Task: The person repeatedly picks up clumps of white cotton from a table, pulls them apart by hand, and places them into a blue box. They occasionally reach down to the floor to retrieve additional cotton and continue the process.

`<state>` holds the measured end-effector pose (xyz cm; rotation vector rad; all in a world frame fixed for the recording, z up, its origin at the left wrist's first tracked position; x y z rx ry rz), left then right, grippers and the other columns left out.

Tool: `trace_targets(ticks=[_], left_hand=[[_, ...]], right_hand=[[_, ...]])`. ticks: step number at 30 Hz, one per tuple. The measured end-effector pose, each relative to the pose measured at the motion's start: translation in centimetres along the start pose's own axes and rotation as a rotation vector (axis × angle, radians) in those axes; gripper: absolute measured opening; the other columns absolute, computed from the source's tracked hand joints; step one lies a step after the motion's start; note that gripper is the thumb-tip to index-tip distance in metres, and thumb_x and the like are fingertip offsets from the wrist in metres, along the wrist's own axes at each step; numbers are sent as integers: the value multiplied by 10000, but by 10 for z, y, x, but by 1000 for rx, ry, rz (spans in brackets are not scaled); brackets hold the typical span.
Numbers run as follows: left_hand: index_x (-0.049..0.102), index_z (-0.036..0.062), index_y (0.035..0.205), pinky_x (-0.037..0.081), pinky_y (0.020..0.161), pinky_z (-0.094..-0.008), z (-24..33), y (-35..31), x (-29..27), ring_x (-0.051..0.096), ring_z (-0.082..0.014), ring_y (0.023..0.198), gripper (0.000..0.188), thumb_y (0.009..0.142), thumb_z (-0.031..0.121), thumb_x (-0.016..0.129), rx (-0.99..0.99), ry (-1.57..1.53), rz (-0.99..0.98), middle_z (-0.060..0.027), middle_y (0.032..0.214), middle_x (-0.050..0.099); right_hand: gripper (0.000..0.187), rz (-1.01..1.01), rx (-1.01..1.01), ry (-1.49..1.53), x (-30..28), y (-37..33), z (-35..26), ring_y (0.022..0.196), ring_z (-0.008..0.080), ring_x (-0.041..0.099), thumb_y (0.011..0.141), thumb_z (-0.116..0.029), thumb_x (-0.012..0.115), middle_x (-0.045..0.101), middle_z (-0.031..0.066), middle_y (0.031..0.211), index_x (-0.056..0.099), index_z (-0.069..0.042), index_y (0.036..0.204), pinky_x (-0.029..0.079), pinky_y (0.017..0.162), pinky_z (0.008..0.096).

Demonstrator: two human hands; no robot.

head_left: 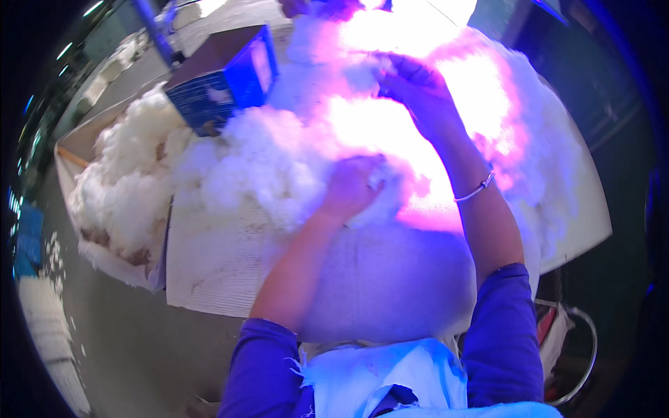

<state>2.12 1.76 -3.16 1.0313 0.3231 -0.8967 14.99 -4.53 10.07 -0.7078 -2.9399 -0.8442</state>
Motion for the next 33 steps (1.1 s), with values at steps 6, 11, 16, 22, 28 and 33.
trace_targets(ticks=[6,11,16,22,28,33], left_hand=[[600,52,1038,472,799,-426,3,5,0,608,-328,836,349,725,198,653,-24,-50,-114,-163,868,632],[591,59,1059,459,826,-433,1,4,-6,607,-326,880,344,752,206,637,-1,-49,-62,-160,899,633],[580,27,1087,476,823,-433,-11,1,3,607,-354,907,350,758,141,608,-187,-123,30,-180,942,634],[343,11,1338,467,596,-195,-43,6,0,569,-91,760,544,864,125,583,-565,-748,451,-71,1018,613],[375,49,1334,485,684,-194,-33,2,-32,572,-111,815,417,934,117,470,-796,-1091,678,-63,1109,558],[479,80,1202,534,785,-328,-39,6,-52,600,-179,908,317,953,275,458,-432,-1460,579,-63,1086,571]], right_hand=[[373,109,-291,-545,118,141,28,886,160,601,815,-150,665,629,103,1036,588,-29,1160,483,761,286],[468,-104,-5,-392,152,178,40,1053,187,543,842,-245,657,576,127,1191,540,-51,1251,431,882,284],[401,-277,-42,-476,91,92,39,1094,189,529,912,-278,559,587,102,1177,550,-43,1236,402,946,295],[490,79,276,-381,5,-10,56,1237,214,423,943,-360,487,483,121,1318,454,-55,1324,338,1029,349],[310,173,495,-154,7,-44,90,525,21,435,854,-160,653,584,-27,710,593,3,1111,392,459,204],[322,322,266,364,-68,-42,91,602,65,460,852,-174,631,547,31,798,559,0,1114,413,490,228]])
Point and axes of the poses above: each hand's wrist, its own y-axis towards the middle knuckle, its own x-axis out of the palm, z = x × y, the point moved 2 cm from there along y, towards the middle knuckle
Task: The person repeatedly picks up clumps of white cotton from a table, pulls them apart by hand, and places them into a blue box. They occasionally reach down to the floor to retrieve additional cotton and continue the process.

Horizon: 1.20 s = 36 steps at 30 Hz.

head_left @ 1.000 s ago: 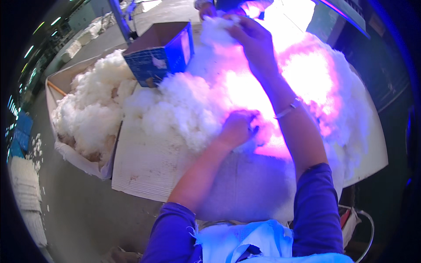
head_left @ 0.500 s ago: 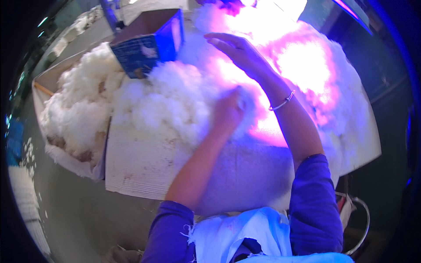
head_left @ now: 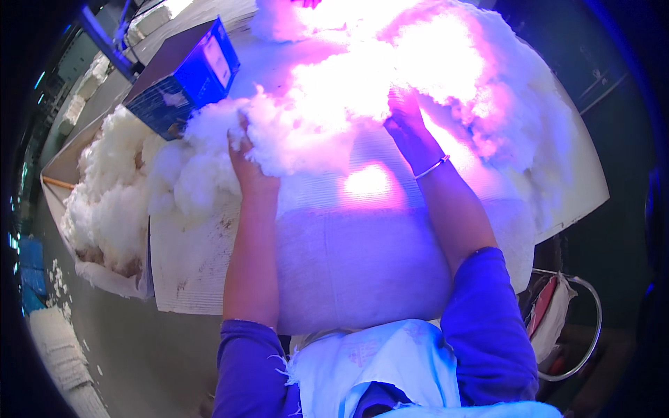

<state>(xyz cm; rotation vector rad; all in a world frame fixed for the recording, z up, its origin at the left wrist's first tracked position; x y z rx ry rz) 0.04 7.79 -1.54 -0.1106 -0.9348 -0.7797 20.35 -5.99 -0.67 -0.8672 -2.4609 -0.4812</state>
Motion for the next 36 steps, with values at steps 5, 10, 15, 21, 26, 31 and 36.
trace_targets(ticks=[5,10,15,21,26,31,36], left_hand=[[280,43,1383,447,917,-268,-16,-4,-4,465,-204,1211,666,871,290,626,-169,400,209,-77,1286,455],[210,25,1405,477,880,-298,-32,-15,6,526,-247,1143,694,855,154,613,-219,441,-254,-68,1310,410],[414,25,1300,500,804,-282,-24,1,-2,573,-153,912,423,921,202,479,-333,373,-282,-56,1020,570],[400,37,1314,492,863,-295,-24,-2,-14,543,-180,1060,412,911,99,456,-233,324,7,-79,1164,520],[401,31,1304,449,931,-330,-24,-2,-10,510,-225,1138,474,843,23,512,-101,585,-82,-107,1203,510],[452,26,1256,390,979,-381,-2,-12,30,517,-282,1123,482,797,42,598,680,1329,-128,-137,1233,509],[620,98,1107,379,953,-380,-12,-34,66,548,-252,1042,334,786,171,671,680,1322,-525,-72,1077,628]], right_hand=[[402,-189,71,209,-26,-4,2,779,138,534,876,-175,570,540,122,1007,472,18,1215,474,607,267],[502,-555,140,503,15,-9,30,1024,216,574,890,-223,548,520,213,1190,409,43,1292,526,820,347],[418,-445,120,486,5,-12,27,885,164,586,871,-200,577,573,139,1058,493,23,1214,505,702,286],[352,-149,11,-326,-28,-13,-9,806,122,582,845,-194,619,605,70,939,571,-8,1140,483,647,249],[299,139,-334,-780,-14,-12,-59,740,87,579,823,-189,654,631,12,840,636,-33,1078,465,602,217],[200,-306,-130,-824,9,-17,-77,694,65,568,818,-145,671,640,-9,782,683,-54,996,472,617,220],[193,-559,151,-1112,16,-22,-48,669,67,543,796,-105,674,612,-33,759,682,-71,986,468,625,236]])
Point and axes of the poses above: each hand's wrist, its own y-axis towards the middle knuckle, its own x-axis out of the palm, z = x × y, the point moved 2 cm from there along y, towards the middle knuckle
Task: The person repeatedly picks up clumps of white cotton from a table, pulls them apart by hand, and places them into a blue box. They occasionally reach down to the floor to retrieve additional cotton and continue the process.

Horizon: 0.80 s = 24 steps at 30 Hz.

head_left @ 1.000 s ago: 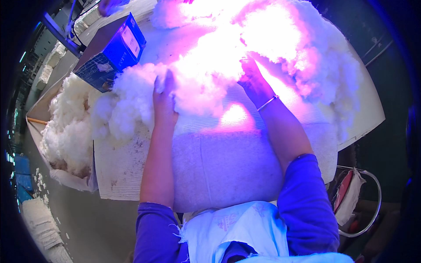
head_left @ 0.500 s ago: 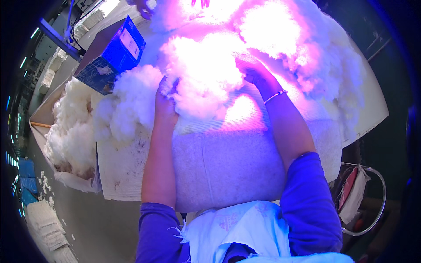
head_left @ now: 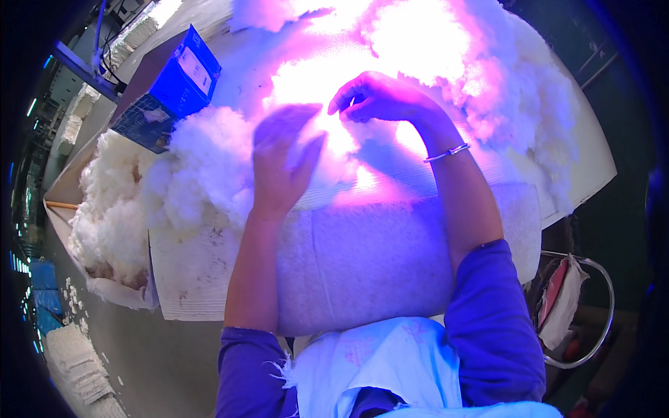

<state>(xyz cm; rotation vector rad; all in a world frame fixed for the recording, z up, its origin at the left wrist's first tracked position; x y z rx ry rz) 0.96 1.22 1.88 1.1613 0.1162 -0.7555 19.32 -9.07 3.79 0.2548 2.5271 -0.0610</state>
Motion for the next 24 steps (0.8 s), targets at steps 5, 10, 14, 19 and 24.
trace_targets(ticks=[5,10,14,19,24], left_hand=[[704,114,866,398,883,-362,-10,-9,10,569,-202,946,197,742,267,707,-113,204,-338,-23,883,665],[688,74,790,447,829,-346,-21,-13,6,587,-216,894,144,723,196,726,-129,175,-304,-43,835,661],[675,87,882,435,850,-362,-20,-12,9,583,-225,918,224,726,240,725,-185,184,-275,-55,883,660],[630,49,1049,449,864,-359,-19,-9,13,588,-240,925,383,734,236,745,-214,71,-114,-92,982,643],[641,18,1044,471,826,-327,-36,-17,11,597,-207,899,361,754,210,740,-530,42,-260,-119,982,623]], right_hand=[[265,54,-55,-119,-1,0,13,709,112,574,696,-48,679,606,-2,730,676,-65,960,484,676,277],[231,-8,-69,-221,7,4,21,738,93,557,708,-35,686,598,-16,777,670,-95,931,467,666,266],[156,94,-79,-424,21,8,16,671,140,593,743,-75,666,628,37,718,674,-83,898,467,617,310],[142,22,-68,-133,35,12,-3,714,138,632,798,-89,636,674,56,782,675,-51,930,511,714,289],[163,106,-191,-122,37,12,-15,652,151,641,792,-135,614,664,71,732,673,-29,902,515,656,305]])
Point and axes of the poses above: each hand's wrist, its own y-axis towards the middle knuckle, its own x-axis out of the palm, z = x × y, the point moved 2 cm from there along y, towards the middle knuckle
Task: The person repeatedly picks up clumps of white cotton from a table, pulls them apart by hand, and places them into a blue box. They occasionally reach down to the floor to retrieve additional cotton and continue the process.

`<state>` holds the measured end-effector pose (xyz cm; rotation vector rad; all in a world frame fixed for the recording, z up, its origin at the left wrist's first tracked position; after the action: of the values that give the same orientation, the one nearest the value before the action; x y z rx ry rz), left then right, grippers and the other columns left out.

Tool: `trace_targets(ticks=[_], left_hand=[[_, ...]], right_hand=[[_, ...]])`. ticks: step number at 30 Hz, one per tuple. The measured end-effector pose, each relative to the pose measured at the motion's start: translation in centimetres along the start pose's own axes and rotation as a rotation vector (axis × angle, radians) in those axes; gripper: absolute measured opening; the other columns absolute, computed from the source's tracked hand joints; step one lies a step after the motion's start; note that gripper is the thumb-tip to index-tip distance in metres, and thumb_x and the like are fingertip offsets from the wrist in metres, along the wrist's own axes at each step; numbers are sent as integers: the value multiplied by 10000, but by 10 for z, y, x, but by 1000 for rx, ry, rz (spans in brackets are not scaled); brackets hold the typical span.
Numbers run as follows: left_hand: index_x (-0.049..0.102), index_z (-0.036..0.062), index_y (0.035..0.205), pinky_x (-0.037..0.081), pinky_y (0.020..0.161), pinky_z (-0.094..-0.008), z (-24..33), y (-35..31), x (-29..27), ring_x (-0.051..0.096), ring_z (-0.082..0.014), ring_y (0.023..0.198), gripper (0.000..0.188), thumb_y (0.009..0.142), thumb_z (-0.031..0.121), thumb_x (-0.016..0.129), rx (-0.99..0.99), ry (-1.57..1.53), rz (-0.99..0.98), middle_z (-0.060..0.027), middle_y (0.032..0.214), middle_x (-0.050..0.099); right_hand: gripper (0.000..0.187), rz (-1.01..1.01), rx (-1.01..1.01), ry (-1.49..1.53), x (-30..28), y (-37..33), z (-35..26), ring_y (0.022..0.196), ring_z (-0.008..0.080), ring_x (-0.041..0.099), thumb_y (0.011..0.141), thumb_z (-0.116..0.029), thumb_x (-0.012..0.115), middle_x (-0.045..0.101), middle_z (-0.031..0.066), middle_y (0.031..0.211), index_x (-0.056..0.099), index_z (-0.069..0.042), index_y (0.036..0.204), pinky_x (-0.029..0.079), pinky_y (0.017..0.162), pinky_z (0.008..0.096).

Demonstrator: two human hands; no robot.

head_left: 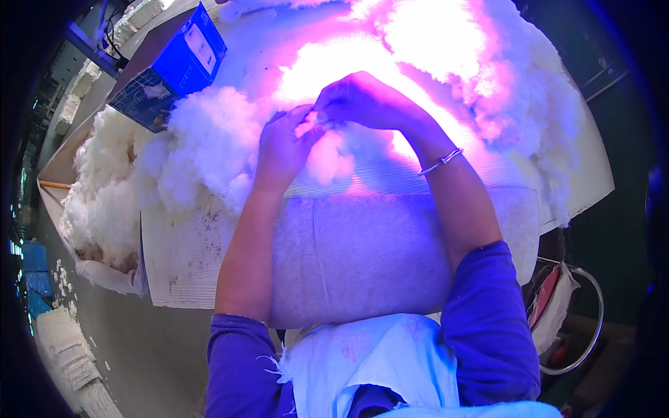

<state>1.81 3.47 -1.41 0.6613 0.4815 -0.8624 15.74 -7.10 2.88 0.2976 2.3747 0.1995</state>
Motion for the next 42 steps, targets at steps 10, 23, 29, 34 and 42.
trace_targets(ticks=[10,23,29,34,42], left_hand=[[682,33,937,509,715,-318,-14,-2,0,622,-206,787,281,724,203,751,-47,-330,88,-109,842,632],[672,84,921,476,797,-327,0,-2,-6,591,-205,859,270,684,186,752,109,-36,28,-70,895,661],[559,67,1187,479,778,-337,19,-2,-4,601,-188,844,519,723,210,740,270,-50,119,-91,1077,605],[648,32,981,454,824,-380,6,-2,-4,619,-263,829,299,718,167,697,106,77,-20,-122,960,651],[683,87,925,418,883,-378,8,-6,-4,582,-256,915,226,713,165,668,273,73,18,-66,911,653]], right_hand=[[113,455,-5,345,-71,-17,3,811,146,642,876,-94,575,652,78,843,607,9,911,534,762,284],[218,322,69,-433,-25,-16,38,720,226,629,765,-119,672,621,80,738,635,-79,976,502,676,343],[97,229,-97,-421,-6,-3,23,758,264,632,818,-124,610,633,120,785,619,-48,878,500,684,347],[107,88,-125,104,-5,3,-16,735,194,632,811,-122,580,622,96,741,613,-30,854,507,686,322],[187,498,-22,600,-68,-14,-3,759,131,613,865,-108,609,626,56,849,608,0,1018,499,704,261]])
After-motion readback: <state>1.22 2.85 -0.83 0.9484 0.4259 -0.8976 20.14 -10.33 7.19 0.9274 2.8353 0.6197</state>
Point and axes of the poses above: each hand's wrist, its own y-axis towards the middle knuckle, its own x-axis out of the palm, z = x × y, the point moved 2 cm from there along y, towards the middle knuckle
